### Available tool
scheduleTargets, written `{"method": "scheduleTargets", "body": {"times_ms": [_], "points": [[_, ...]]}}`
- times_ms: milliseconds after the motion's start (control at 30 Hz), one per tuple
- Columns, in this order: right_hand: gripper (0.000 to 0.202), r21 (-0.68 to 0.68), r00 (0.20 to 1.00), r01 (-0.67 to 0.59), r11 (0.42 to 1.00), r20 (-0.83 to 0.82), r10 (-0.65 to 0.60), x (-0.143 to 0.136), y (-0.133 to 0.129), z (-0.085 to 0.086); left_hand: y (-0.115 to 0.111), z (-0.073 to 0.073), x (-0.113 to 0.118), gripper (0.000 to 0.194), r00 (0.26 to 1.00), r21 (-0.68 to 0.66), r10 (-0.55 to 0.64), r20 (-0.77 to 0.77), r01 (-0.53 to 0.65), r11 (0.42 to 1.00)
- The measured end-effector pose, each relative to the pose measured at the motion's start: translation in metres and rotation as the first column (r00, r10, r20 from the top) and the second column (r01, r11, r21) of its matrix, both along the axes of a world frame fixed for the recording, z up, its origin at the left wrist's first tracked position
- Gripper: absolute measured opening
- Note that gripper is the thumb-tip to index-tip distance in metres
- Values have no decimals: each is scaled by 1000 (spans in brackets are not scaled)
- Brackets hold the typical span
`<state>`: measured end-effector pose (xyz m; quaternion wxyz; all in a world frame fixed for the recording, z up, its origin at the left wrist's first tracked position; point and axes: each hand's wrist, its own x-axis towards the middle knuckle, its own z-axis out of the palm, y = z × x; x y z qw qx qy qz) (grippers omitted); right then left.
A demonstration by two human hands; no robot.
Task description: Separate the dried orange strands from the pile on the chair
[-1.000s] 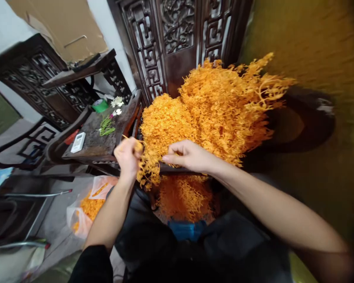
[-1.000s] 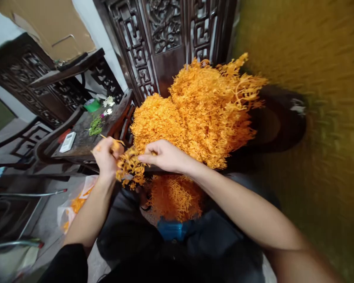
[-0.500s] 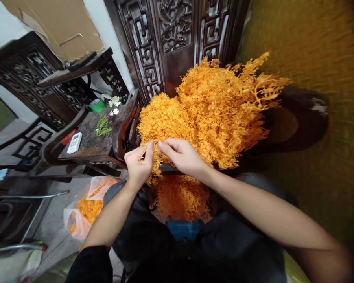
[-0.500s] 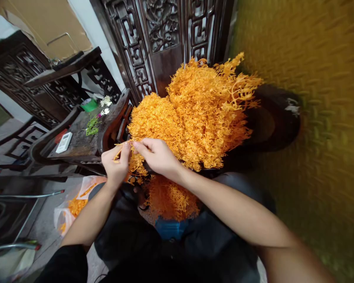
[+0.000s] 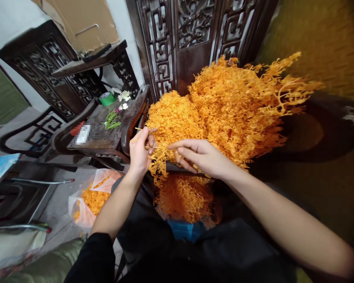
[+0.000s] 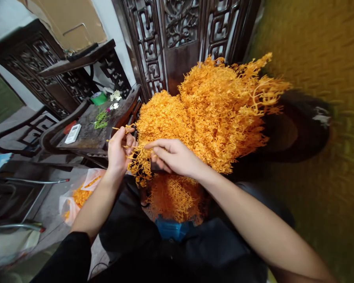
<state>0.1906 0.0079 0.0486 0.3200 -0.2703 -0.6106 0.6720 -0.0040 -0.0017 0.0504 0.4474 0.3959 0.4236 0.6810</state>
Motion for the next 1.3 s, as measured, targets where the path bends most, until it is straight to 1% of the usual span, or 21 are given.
{"method": "scheduleTargets", "body": {"times_ms": [67,100,167,233,300,367,400,433,500,533,567,633,733,800,867,933,1033,1100,1167,1233,1300], "points": [[34,68,988,143,987,46,-146,-2,0,-1,-2,-1,2,35,1000,-4,-3,6,3,1000],[38,120,977,179,976,95,-191,-5,0,-2,-3,-1,3,35,1000,-4,2,-2,-2,1000],[43,238,958,161,958,197,-210,-11,-1,-4,-7,-2,6,36,999,8,-2,-33,2,1000],[39,317,945,139,938,240,-221,-16,0,-7,-9,-2,10,36,999,41,-31,-30,32,999],[34,338,931,182,923,242,-272,-18,1,-10,-10,0,11,35,996,69,-76,44,73,995],[31,367,901,210,906,287,-325,-18,2,-12,-8,3,8,33,979,28,-117,164,114,993],[29,430,879,201,880,318,-356,-17,3,-13,-7,4,5,33,967,-22,-140,214,148,989],[26,527,850,176,831,345,-399,-15,4,-14,-6,5,1,32,955,-81,-168,245,193,978],[24,732,772,98,674,371,-516,-11,5,-14,-5,8,-8,33,941,-202,-240,238,289,936],[24,802,726,52,595,378,-574,-8,6,-14,-5,9,-12,33,938,-255,-278,209,327,910],[25,843,679,8,537,390,-622,-6,7,-13,-5,10,-16,34,934,-300,-310,178,351,887],[25,871,590,-68,486,428,-685,-2,10,-11,-5,10,-22,34,922,-376,-360,144,388,842],[27,877,521,-132,461,457,-721,4,15,-10,-5,9,-28,35,881,-447,-440,176,470,761],[28,883,539,-132,450,445,-715,6,17,-11,-5,7,-29,35,864,-464,-473,173,495,734],[29,905,596,-83,417,380,-707,7,18,-13,-7,6,-28,33,873,-467,-472,123,470,749],[33,939,638,-13,345,273,-720,8,18,-15,-10,5,-23,30,876,-461,-479,51,446,767],[34,971,642,36,238,160,-750,9,19,-16,-15,2,-13,29,873,-390,-487,-33,437,811],[31,970,664,77,232,123,-738,11,23,-13,-16,0,-8,28,892,-322,-449,-44,413,852],[31,938,704,205,280,58,-707,14,27,-8,-14,-2,-6,26,916,-275,-401,2,386,881],[35,849,714,383,364,-22,-700,17,30,-2,-12,-3,-8,24,922,-249,-375,96,387,888],[44,699,699,533,476,-47,-713,19,31,1,-9,-3,-11,24,911,-241,-357,208,401,884]]}}
